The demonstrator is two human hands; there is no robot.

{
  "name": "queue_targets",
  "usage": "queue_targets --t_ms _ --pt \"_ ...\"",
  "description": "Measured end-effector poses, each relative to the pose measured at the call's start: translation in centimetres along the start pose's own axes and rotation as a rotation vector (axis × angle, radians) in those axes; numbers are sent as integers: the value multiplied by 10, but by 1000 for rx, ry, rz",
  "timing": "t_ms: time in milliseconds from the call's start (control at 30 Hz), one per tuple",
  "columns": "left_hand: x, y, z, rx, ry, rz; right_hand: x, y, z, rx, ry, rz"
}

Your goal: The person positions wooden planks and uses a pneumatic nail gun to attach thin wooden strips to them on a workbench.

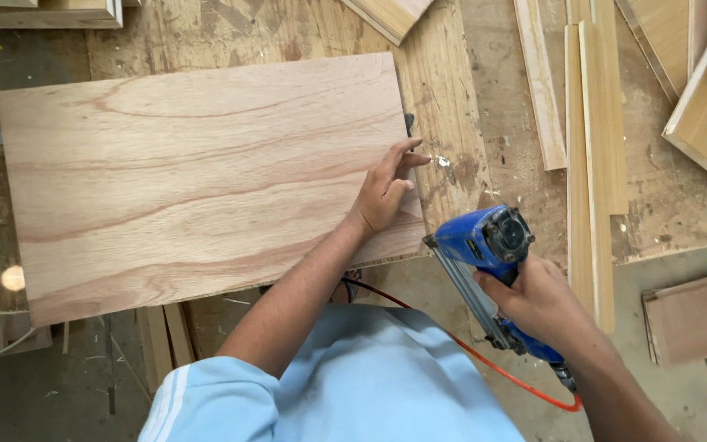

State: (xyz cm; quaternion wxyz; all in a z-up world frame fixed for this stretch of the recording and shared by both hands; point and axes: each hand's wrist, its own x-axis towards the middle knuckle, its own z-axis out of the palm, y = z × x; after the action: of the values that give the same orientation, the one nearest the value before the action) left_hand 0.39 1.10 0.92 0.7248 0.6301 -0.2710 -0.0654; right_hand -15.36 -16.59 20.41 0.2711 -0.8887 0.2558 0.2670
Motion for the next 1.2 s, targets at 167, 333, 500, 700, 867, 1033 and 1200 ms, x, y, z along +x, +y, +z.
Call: queue_targets --t_ms 167,333,500,700,867,1033,1200 --pt "0 -1 0 32 16 -4 -11 -5 4 57 -43 36" --pt "1 -7 5 120 8 26 -6 3 3 72 -21 10" --pt "-29 17 0 481 21 136 -20 -11 -13 183 33 -9" --pt "-117 89 -53 1067 -295 268 -18 -1 -24 337 86 125" --pt "-131 86 -66 1128 -193 424 -15 -15 -18 237 22 167" --pt "-138 77 -65 1125 -176 451 -19 -45 -5 -18 -93 121" --pt "-140 70 -70 1100 -244 397 -9 -50 13 -229 -146 -26"
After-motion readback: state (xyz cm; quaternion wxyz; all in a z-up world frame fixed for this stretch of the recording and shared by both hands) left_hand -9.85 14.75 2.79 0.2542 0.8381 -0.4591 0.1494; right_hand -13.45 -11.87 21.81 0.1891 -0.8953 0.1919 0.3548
